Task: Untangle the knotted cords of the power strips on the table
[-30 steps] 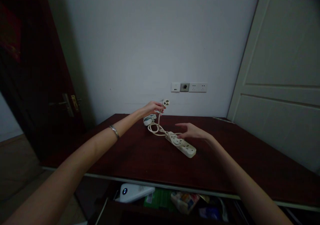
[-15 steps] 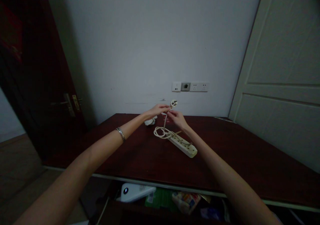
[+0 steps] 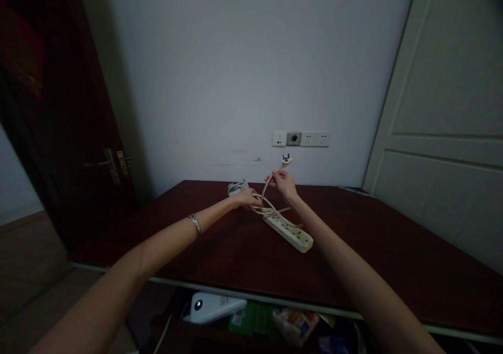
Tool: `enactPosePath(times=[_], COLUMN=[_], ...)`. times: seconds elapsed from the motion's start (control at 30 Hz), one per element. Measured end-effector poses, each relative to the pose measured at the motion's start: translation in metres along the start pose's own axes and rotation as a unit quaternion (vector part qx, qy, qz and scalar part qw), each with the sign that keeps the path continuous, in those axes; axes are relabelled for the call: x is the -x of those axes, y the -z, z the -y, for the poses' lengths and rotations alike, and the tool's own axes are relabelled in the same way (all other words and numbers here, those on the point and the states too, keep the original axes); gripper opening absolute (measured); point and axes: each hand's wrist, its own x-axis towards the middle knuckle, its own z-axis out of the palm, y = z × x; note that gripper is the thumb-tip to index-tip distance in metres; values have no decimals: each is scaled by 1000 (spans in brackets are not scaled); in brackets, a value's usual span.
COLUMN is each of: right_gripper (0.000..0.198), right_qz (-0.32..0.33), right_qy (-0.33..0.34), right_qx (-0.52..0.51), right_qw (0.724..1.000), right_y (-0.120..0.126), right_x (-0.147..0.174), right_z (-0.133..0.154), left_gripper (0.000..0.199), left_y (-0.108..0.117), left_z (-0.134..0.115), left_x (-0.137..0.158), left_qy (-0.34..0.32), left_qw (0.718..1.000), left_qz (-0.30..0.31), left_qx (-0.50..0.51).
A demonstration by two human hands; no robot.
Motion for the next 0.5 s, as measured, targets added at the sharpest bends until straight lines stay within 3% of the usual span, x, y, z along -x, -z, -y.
enactPosePath(times=[0.23, 0.43, 0.5], right_gripper=[25, 19, 18], right_qz=[-43, -59, -61], right_qy=[15, 71, 99], right_qx=[-22, -49, -55], right_qw=[999, 995, 992], right_y=[9, 7, 4], right_x=[-18, -36, -41], right_z=[18, 75, 100], left_gripper=[18, 5, 9], left_y=[28, 51, 53], left_z=[-20, -63, -81], left_x=[-14, -14, -10], left_qy=[-18, -55, -78], left_qw=[990, 960, 949], left_qz=[28, 60, 70], left_qx=[137, 267, 298])
